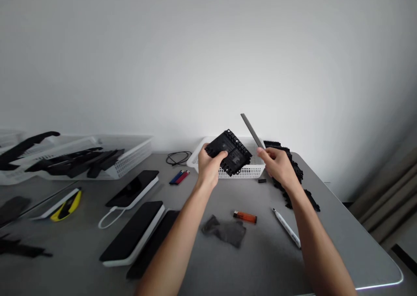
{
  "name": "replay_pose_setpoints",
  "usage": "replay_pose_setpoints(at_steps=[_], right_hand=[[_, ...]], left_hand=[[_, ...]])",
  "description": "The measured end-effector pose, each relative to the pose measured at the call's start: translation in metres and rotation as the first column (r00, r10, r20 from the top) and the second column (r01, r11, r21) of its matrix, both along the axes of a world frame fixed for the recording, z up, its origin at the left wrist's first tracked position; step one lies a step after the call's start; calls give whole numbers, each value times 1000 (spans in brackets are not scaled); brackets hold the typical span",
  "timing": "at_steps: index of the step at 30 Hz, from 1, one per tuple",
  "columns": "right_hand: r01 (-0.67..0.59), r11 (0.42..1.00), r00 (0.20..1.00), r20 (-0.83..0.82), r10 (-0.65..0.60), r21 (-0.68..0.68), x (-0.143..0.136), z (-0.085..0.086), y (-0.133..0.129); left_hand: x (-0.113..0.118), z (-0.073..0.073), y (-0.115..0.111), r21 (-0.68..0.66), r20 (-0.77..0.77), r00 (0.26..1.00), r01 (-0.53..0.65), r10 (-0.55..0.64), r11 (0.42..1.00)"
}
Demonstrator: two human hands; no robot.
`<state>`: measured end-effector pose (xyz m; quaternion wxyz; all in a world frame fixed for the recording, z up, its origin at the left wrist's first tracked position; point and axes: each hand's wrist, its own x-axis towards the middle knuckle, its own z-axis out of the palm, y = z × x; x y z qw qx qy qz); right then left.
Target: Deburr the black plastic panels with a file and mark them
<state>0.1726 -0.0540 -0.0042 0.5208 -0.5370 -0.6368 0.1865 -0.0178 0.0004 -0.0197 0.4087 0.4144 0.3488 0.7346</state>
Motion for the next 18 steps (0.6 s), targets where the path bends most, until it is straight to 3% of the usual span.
replay_pose_setpoints(at_steps=[3,6,9,13,15,18], right_hand=[[-130,990,989,-77,126,-50,-9,-6,4],[-223,971,963,-176,204,-90,-15,-11,9],[-200,978,952,-248,179,-64,-13,-11,12],[-118,992,944,-314,99,-41,-5,-11,17],[-68,998,957,-284,62,-11,-1,-12,19],[30,997,987,-161,-18,73,1,-11,18]], left_hand=[[4,6,-6,-20,186,976,120,-114,993],[3,9,-10,-58,212,955,223,-207,973],[-4,10,-9,-134,106,977,198,-185,971],[-11,9,-8,-130,-196,956,195,-218,972],[-11,7,-8,-88,-301,919,238,-254,967],[-8,5,-8,-48,-340,907,247,-249,968]])
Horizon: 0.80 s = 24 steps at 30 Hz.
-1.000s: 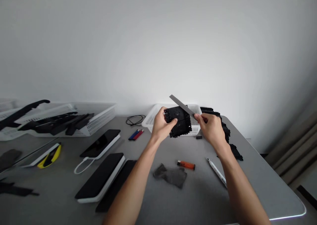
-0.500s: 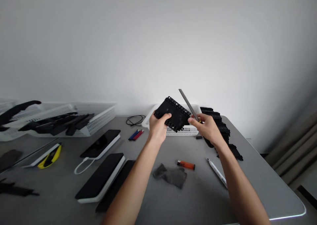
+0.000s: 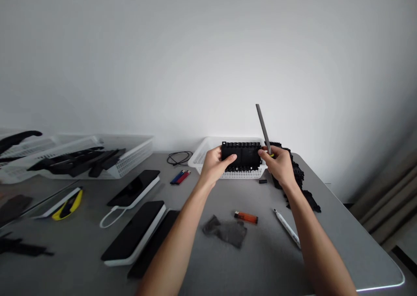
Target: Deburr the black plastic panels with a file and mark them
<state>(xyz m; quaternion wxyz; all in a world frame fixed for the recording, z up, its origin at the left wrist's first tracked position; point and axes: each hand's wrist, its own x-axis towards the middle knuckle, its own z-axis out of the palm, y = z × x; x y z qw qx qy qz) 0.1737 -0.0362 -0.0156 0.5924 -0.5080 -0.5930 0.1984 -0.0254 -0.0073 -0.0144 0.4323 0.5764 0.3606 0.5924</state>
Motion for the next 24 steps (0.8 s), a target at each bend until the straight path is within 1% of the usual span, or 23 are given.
replay_pose_setpoints(at_steps=[3,4,6,8,10,12,14,16,19,21,24], right_hand=[[99,989,991,84,-108,109,-1,3,-5],[110,984,987,101,-125,139,-1,5,-7],[92,982,983,141,-116,165,-4,7,-11],[56,988,977,198,-84,145,-8,8,-14],[53,993,960,269,-80,106,-13,8,-17],[98,991,933,338,-122,88,-18,7,-18],[148,984,909,379,-173,95,-22,6,-19],[183,977,899,383,-213,112,-23,6,-19],[224,963,900,347,-263,150,-16,6,-17],[264,950,903,304,-305,167,-8,6,-14],[296,938,908,250,-335,182,-2,5,-11]], left_hand=[[1,-1,2,0,41,999,-34,34,999],[1,-2,3,2,55,998,-44,44,999],[0,-2,4,-1,76,996,-48,48,999],[0,-2,5,-6,79,995,-53,53,999],[1,-3,4,8,43,996,-84,84,996],[3,-3,3,43,-18,993,-118,119,992],[4,-3,1,67,-57,991,-117,121,991],[6,-2,0,61,-32,995,-92,94,994],[5,0,-1,31,78,996,-51,48,998],[3,1,-1,24,142,989,-46,42,999],[1,1,0,19,174,983,-59,55,998]])
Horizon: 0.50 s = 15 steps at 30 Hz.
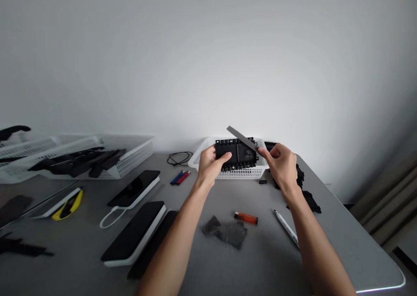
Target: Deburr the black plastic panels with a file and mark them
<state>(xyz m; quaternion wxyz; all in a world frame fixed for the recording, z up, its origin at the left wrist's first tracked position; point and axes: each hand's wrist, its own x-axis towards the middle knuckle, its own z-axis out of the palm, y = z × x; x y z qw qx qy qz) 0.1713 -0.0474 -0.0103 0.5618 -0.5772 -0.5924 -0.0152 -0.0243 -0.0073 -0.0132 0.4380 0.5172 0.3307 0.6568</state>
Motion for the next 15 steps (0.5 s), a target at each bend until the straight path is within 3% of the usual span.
replay_pose_setpoints(at_steps=[7,15], right_hand=[[-99,995,991,86,101,-32,-22,1,-10],[64,996,997,36,-66,63,2,2,-2]], left_hand=[[3,0,-1,0,-49,999,2,-2,1000],[0,1,-2,-2,-2,1000,-4,4,1000]])
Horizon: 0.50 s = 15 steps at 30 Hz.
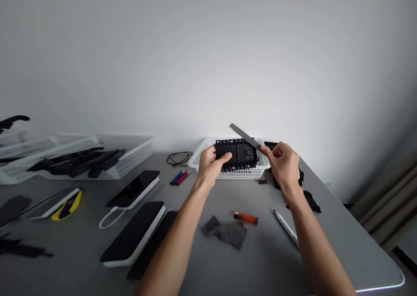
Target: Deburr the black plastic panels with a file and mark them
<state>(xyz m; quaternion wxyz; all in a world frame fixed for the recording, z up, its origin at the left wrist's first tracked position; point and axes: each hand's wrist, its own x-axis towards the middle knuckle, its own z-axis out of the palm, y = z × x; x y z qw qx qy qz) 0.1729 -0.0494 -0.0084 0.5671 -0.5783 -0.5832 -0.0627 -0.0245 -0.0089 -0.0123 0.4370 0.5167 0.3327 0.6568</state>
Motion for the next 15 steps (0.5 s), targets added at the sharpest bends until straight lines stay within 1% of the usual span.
replay_pose_setpoints(at_steps=[2,5,7,9,12,14,15], right_hand=[[-19,1000,1000,-4,19,7,0,0,0],[-97,995,995,33,97,-7,-9,1,-2],[-113,993,992,58,114,-23,-14,1,-4],[-94,995,994,54,95,-19,-13,0,-4],[-21,1000,1000,13,21,13,-3,0,0],[17,1000,1000,-15,-17,9,4,0,2],[15,1000,999,-29,-15,-2,6,0,2]], left_hand=[[0,-1,1,-7,2,1000,9,-9,1000],[1,0,0,-19,3,999,36,-36,999],[0,0,-1,-11,13,999,46,-46,999],[-1,1,-2,1,18,999,38,-38,999],[-3,1,0,13,2,1000,6,-6,1000],[-4,0,2,16,-10,1000,-4,4,1000],[-4,-1,3,13,-12,1000,-2,2,1000]])
